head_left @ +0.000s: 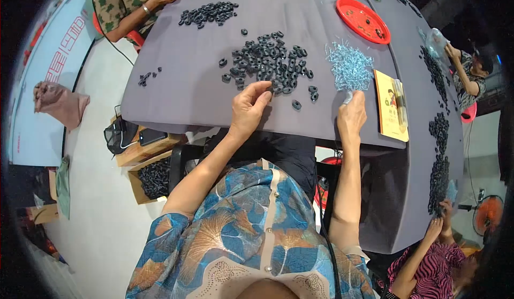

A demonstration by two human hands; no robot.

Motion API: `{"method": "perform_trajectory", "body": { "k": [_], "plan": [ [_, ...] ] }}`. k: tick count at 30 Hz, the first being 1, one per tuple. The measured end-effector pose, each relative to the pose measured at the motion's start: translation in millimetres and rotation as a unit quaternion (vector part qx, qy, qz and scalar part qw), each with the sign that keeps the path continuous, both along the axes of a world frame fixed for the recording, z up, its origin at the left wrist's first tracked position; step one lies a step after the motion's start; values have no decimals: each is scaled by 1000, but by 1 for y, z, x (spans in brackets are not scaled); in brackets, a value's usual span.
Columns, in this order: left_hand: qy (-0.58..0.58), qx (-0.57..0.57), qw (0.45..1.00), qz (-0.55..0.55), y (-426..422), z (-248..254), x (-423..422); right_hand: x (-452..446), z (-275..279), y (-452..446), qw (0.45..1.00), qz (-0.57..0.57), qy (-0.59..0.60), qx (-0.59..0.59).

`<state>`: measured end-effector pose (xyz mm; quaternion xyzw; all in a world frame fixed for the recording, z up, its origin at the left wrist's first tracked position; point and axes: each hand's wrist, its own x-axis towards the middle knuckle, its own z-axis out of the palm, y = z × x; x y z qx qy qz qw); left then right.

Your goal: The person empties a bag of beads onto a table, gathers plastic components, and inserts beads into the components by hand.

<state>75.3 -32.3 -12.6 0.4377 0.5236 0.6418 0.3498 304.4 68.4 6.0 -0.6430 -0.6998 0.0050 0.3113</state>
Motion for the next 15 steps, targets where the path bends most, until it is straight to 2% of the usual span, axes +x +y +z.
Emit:
{"method": "perform_trajectory", "body": {
  "k": [4, 8, 11, 15],
  "plan": [
    [-33, 25, 999, -13, 1, -3, 3, -8, 14, -14, 993, 69, 89, -27],
    [-38, 33, 999, -3, -1, 2, 10, -31, 28, -33, 965, 185, 187, -6],
    [-42, 30, 999, -8, -1, 2, 9, -50, 35, -48, 930, 239, 271, -71],
    [-18, 28, 999, -19, -2, 0, 9, -59, 28, -57, 912, 295, 266, -98]
  ]
}}
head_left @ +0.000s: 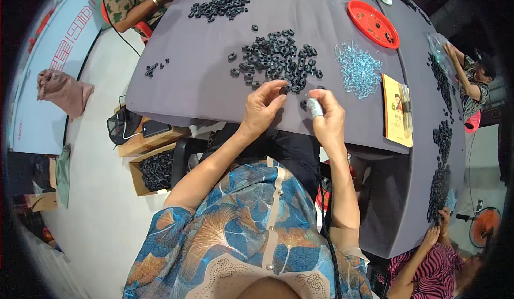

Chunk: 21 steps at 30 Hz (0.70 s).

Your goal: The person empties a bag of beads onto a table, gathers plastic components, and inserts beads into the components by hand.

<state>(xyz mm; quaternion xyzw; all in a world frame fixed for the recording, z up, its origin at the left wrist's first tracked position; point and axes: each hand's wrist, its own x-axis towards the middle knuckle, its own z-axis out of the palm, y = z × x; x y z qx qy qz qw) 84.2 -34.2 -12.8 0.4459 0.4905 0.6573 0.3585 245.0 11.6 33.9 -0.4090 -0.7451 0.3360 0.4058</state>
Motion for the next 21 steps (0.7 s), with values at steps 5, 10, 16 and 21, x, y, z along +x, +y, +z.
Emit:
{"method": "perform_trajectory", "body": {
  "k": [5, 10, 16, 21],
  "plan": [
    [-78, 3, 997, -28, 0, 6, -2, -12, -6, -9, 999, 32, 14, -16],
    [-180, -50, 982, -17, -2, 15, 4, -21, 0, -18, 999, 49, 14, 17],
    [-165, -33, 985, -24, -3, 12, 8, -21, -6, -16, 999, 32, 7, 37],
    [-140, -23, 989, -31, -3, 7, 8, -21, -2, -18, 997, 37, -17, 71]
  ]
}}
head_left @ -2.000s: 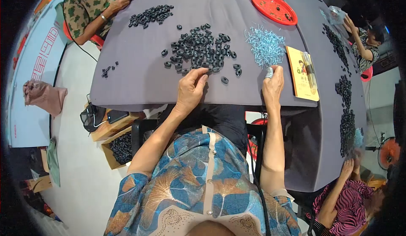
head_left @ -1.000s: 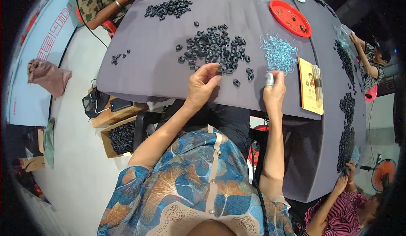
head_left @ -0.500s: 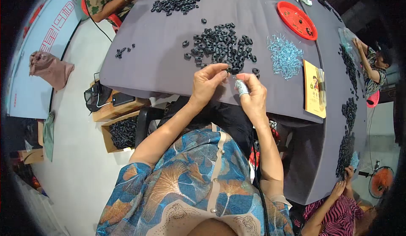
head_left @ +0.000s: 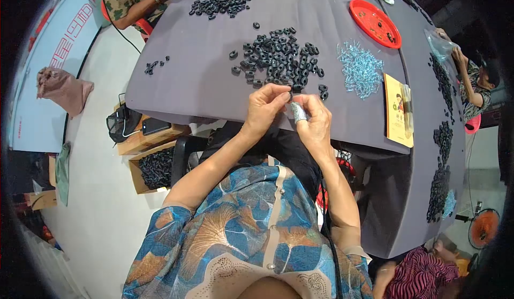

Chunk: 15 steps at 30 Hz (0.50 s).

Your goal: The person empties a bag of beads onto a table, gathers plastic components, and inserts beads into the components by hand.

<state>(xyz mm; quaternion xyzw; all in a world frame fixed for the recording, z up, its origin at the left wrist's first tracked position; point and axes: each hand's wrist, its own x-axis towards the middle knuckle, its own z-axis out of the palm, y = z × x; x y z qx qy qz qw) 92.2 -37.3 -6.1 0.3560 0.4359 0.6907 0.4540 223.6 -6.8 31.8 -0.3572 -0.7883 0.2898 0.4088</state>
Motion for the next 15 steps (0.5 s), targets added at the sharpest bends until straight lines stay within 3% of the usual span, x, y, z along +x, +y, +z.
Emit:
{"method": "perform_trajectory", "body": {
  "k": [4, 10, 15],
  "plan": [
    [3, -33, 999, -30, -3, 1, -5, -1, -8, 0, 999, 0, 27, -31],
    [-22, -88, 993, -69, -13, 7, -10, 3, -3, 1, 989, -11, -39, -143],
    [-70, -108, 989, -79, -19, 6, -17, 1, -8, 1, 992, 17, -45, -115]
  ]
}}
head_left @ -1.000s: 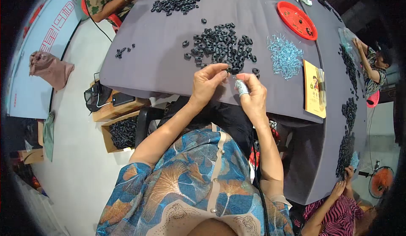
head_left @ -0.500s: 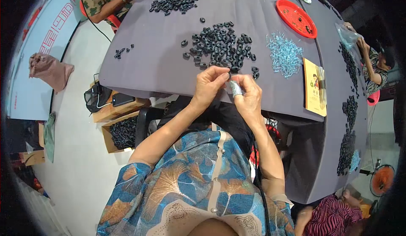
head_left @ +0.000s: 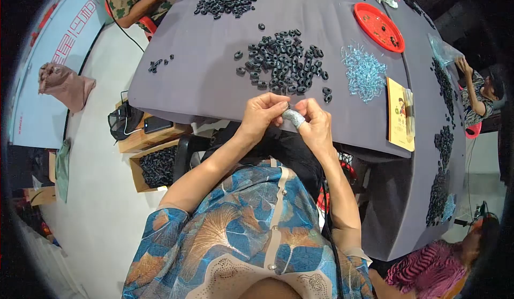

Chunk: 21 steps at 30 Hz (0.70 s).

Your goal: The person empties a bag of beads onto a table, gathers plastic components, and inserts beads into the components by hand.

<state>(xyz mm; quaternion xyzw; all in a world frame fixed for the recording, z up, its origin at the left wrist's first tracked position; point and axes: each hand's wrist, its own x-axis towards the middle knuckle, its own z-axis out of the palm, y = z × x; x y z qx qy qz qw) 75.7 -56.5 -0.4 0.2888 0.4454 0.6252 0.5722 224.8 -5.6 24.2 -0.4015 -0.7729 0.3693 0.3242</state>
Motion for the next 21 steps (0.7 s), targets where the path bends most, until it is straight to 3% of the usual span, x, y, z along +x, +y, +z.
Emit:
{"method": "perform_trajectory", "body": {
  "k": [5, 10, 13, 21],
  "plan": [
    [-130, 1, 989, 72, 0, -2, 0, -3, 2, -1, 999, 24, -9, 30],
    [-142, -6, 977, 161, 1, -1, -34, 2, 8, 8, 995, -2, -56, 88],
    [-152, 16, 970, 191, 4, -2, -53, -10, 8, 21, 968, 38, -56, 243],
    [-207, 13, 959, 194, 4, -6, -71, -50, -8, 31, 929, 128, -114, 327]
  ]
}}
